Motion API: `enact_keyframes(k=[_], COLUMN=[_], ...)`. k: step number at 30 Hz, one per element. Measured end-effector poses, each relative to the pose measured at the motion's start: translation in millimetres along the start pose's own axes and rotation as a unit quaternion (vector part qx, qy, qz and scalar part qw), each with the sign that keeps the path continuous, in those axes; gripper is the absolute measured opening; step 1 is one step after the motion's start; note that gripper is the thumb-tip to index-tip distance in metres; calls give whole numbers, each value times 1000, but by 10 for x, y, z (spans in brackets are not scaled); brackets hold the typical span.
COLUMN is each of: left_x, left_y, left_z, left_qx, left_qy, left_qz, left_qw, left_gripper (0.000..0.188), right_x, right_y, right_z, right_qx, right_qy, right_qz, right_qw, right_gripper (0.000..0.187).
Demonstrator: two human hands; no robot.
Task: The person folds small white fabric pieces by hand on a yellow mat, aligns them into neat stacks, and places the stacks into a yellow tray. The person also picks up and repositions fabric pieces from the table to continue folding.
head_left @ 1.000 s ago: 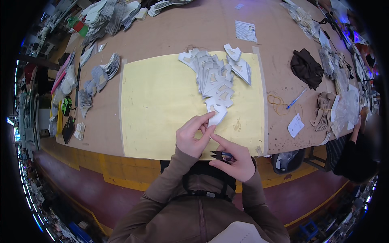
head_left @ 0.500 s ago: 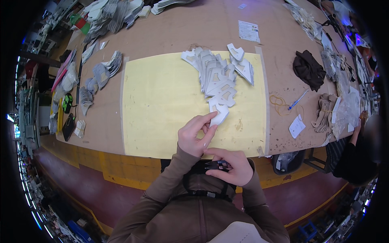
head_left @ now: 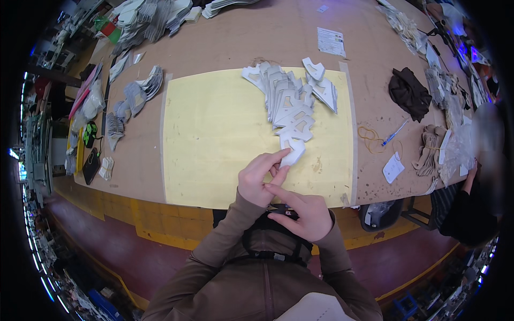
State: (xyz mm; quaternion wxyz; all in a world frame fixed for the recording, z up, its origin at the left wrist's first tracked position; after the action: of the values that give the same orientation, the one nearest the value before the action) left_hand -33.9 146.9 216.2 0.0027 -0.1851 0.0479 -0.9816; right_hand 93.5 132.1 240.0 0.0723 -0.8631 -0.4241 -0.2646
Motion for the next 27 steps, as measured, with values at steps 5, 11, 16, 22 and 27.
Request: enact_keyframes(k=[5, 11, 16, 22, 27], left_x=[69, 98, 122, 812, 1192], left_y=[-17, -48, -14, -32, 174], left_z=[-17, 3, -84, -751, -1146], left_qx=[10, 14, 20, 66, 121], left_qy=[11, 10, -17, 75, 47], left_qz=[9, 1, 18, 109, 95], left_qw=[1000, 1000, 999, 989, 987], left_gripper=[35, 34, 33, 43, 50], right_x=[-2, 30, 294, 1033, 1299], right_y=[23, 68, 221, 1154, 2163], right_z=[20, 127, 240, 837, 1226], right_qx=[17, -26, -31, -116, -196], right_qy=[-63, -154, -160, -180, -81], right_qz=[-21, 18, 189, 515, 653], right_qw=[998, 988, 968, 830, 727], right_gripper=[65, 58, 31, 11, 11])
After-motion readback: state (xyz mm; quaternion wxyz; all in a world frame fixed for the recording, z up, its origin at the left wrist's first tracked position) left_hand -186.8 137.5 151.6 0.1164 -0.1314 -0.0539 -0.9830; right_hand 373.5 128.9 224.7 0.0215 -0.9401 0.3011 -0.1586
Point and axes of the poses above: each hand's wrist, its own y-axis away from the middle knuckle, its own x-axis out of the back of the hand, z = x × y, the point moved 7 cm from there along -y, towards the middle knuckle, and after that the axes turned 11 degrees about -z, right-handed, at the moved point
